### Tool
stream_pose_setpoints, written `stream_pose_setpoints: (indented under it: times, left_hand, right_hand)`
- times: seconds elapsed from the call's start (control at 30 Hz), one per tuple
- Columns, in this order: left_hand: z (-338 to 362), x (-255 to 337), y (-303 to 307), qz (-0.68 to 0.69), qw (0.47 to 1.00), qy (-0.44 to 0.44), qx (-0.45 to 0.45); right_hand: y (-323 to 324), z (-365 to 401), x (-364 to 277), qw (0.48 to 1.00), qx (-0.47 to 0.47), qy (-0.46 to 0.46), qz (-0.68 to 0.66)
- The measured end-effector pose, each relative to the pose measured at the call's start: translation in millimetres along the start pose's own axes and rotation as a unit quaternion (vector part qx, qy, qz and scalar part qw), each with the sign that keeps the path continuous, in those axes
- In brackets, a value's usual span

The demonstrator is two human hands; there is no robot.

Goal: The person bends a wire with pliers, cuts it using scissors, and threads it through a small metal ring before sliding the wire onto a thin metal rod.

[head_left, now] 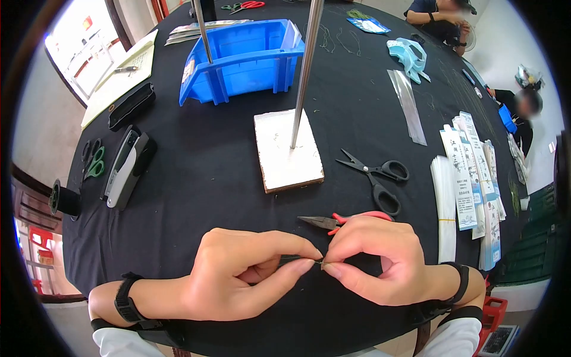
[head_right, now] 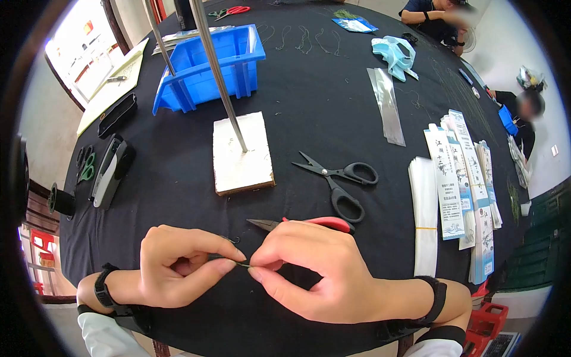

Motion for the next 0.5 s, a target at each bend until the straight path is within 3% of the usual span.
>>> stream_pose_setpoints:
  times: [0.3,0.5]
  left_hand:
    - [-0.5,-2.4,-3.1,0.016,1.0,0.005,-0.01]
    - [0.9,-11.3,-7.1,0.042,0.997,0.053,-0.029]
  right_hand:
    - [-4.0,-0.9,1.8,0.999,0.006,0.011,-0.051]
    - [-21.4,3.9,18.3,0.982,-0.074,-0.068,-0.16]
Point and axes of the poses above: each hand's wrist, its own z-axis away from the middle knuckle, its own y-axis out of the back of the hand, x = y × z, the point moved 10 cm from there along -z, towards the middle knuckle, and after that the axes turned 3 degrees about z, right-handed, at the moved point
